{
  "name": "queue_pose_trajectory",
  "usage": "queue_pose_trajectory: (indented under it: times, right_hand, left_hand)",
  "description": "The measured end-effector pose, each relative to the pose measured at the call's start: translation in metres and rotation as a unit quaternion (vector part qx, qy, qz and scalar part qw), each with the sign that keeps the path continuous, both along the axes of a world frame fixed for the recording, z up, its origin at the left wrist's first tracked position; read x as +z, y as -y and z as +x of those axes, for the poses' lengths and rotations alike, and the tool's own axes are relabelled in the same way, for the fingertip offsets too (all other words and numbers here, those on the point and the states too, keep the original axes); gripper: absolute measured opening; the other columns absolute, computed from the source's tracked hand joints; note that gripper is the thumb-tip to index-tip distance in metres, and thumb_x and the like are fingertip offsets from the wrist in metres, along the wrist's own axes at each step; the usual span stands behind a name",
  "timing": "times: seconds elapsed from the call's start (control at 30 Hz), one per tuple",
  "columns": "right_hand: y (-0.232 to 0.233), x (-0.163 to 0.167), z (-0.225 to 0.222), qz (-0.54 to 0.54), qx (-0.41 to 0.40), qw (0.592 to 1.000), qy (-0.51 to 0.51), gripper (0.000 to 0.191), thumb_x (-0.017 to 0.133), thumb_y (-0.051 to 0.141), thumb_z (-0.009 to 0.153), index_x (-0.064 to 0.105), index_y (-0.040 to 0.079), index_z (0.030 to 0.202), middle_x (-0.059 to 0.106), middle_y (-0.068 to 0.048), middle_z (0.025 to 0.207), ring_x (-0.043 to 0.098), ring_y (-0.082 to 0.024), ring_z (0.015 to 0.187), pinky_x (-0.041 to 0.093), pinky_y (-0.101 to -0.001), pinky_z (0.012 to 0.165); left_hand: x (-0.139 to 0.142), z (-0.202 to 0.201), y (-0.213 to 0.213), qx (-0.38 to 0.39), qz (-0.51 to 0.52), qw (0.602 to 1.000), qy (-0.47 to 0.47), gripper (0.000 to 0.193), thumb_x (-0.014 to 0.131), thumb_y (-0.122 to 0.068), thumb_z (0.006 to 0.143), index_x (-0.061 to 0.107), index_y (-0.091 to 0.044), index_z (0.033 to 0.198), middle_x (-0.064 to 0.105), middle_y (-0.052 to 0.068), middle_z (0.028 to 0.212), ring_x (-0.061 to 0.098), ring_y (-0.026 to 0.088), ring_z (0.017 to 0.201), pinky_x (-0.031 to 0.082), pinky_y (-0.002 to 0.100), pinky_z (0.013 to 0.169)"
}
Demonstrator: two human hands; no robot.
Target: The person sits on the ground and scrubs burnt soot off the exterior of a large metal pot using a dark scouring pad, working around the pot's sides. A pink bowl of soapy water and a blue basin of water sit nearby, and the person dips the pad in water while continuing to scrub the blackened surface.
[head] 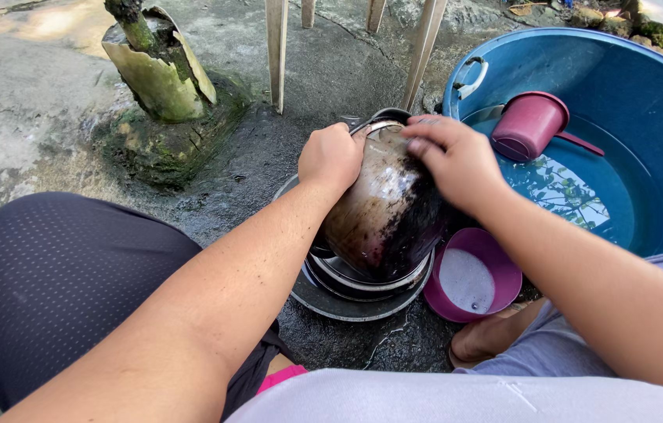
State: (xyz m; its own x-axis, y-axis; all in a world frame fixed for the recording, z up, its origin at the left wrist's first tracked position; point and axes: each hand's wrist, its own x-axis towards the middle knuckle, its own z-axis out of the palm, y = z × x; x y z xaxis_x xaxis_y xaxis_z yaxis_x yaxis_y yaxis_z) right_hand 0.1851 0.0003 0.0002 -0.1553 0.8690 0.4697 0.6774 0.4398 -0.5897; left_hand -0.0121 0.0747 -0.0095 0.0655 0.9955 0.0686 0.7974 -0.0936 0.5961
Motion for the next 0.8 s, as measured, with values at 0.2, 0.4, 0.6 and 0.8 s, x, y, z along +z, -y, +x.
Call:
queue_pose_trajectory:
  times: [0.2,0.4,0.6,0.8]
  right_hand:
    - [-0.036,-0.043,0.060,-0.153,-0.117,0.980,-0.056,0.028,0.066,0.021,0.099,0.070,0.013,0.126,0.073,-0.013,0.115,0.066,-0.025,0.111,0.048,-0.0362,0.100]
    - [-0.046,-0.032,0.061,-0.165,-0.166,0.966,-0.108,0.044,0.078,0.026,0.094,0.061,0.004,0.128,0.067,-0.014,0.118,0.064,-0.026,0.113,0.049,-0.0386,0.097]
    - [0.008,-0.012,0.004,0.007,-0.016,0.994,0.108,0.041,0.075,0.022,0.092,0.068,0.004,0.127,0.069,-0.022,0.125,0.066,-0.039,0.116,0.051,-0.0446,0.100]
    - [0.016,0.033,-0.025,-0.066,-0.075,0.993,0.065,0.036,0.069,0.023,0.096,0.068,0.006,0.127,0.071,-0.020,0.122,0.069,-0.037,0.114,0.053,-0.0433,0.101]
  left_hand:
    - [-0.021,-0.006,-0.029,-0.102,0.048,0.993,0.030,0.043,0.063,-0.042,0.094,0.072,-0.001,0.103,0.074,0.024,0.100,0.071,0.041,0.098,0.055,0.048,0.087]
    - [-0.037,-0.018,-0.035,-0.155,-0.098,0.977,0.112,0.051,0.062,-0.048,0.092,0.077,0.001,0.097,0.077,0.025,0.095,0.075,0.040,0.093,0.055,0.045,0.089]
    - [-0.027,0.004,-0.023,-0.074,-0.022,0.996,0.046,0.055,0.057,-0.051,0.096,0.076,0.001,0.100,0.072,0.029,0.102,0.068,0.046,0.103,0.054,0.050,0.090]
    - [-0.016,0.004,-0.023,-0.076,-0.016,0.995,0.058,0.053,0.056,-0.049,0.095,0.076,0.000,0.102,0.072,0.028,0.104,0.068,0.045,0.104,0.054,0.050,0.090]
